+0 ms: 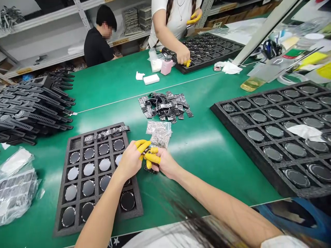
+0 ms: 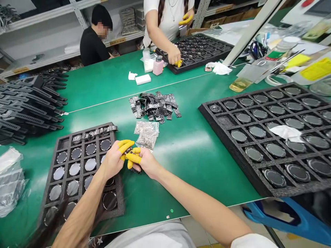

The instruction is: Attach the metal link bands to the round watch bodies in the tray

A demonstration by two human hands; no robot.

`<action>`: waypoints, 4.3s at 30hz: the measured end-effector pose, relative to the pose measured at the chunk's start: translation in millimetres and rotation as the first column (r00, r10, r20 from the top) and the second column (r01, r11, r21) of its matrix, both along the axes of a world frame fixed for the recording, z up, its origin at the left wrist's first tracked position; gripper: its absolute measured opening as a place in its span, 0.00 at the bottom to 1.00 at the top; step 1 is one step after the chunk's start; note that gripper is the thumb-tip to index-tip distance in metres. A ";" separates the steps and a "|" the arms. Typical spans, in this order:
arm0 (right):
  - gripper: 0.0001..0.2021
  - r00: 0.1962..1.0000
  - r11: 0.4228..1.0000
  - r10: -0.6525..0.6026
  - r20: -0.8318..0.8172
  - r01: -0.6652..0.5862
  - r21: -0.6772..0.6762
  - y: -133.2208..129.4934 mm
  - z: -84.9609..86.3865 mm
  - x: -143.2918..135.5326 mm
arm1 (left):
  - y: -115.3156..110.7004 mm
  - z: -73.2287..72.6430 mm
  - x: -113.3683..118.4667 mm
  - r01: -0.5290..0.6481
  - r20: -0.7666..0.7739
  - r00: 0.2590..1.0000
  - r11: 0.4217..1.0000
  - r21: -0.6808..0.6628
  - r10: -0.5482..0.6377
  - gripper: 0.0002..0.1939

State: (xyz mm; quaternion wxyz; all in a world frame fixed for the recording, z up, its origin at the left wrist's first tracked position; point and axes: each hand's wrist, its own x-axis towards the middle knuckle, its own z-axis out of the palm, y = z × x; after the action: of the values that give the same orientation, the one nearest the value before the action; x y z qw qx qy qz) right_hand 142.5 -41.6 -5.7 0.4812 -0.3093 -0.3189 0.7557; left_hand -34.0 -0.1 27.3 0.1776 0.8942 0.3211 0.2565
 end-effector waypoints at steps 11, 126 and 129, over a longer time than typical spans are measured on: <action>0.25 0.997 0.996 -0.029 -0.068 0.023 -0.086 0.0 7.2 -1.9 | -1.9 -0.2 0.6 -0.026 0.012 1.000 0.994 -0.103 0.027 0.34; 0.23 0.998 0.998 0.040 -0.040 -0.038 0.051 4.8 -3.1 2.8 | -0.2 -23.6 -3.0 -0.139 0.029 0.988 0.953 -0.268 0.152 0.34; 0.22 0.999 0.997 0.044 -0.019 -0.043 0.061 5.3 -5.5 2.9 | -2.2 -19.5 -1.2 -0.106 0.033 0.993 0.968 -0.229 0.116 0.35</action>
State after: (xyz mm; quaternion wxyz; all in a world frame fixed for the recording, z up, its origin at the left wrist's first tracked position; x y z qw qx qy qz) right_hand 145.4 -36.3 -11.2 0.4769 -0.2799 -0.3434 0.7591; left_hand -35.2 -2.3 7.8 0.2711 0.8426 0.3936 0.2481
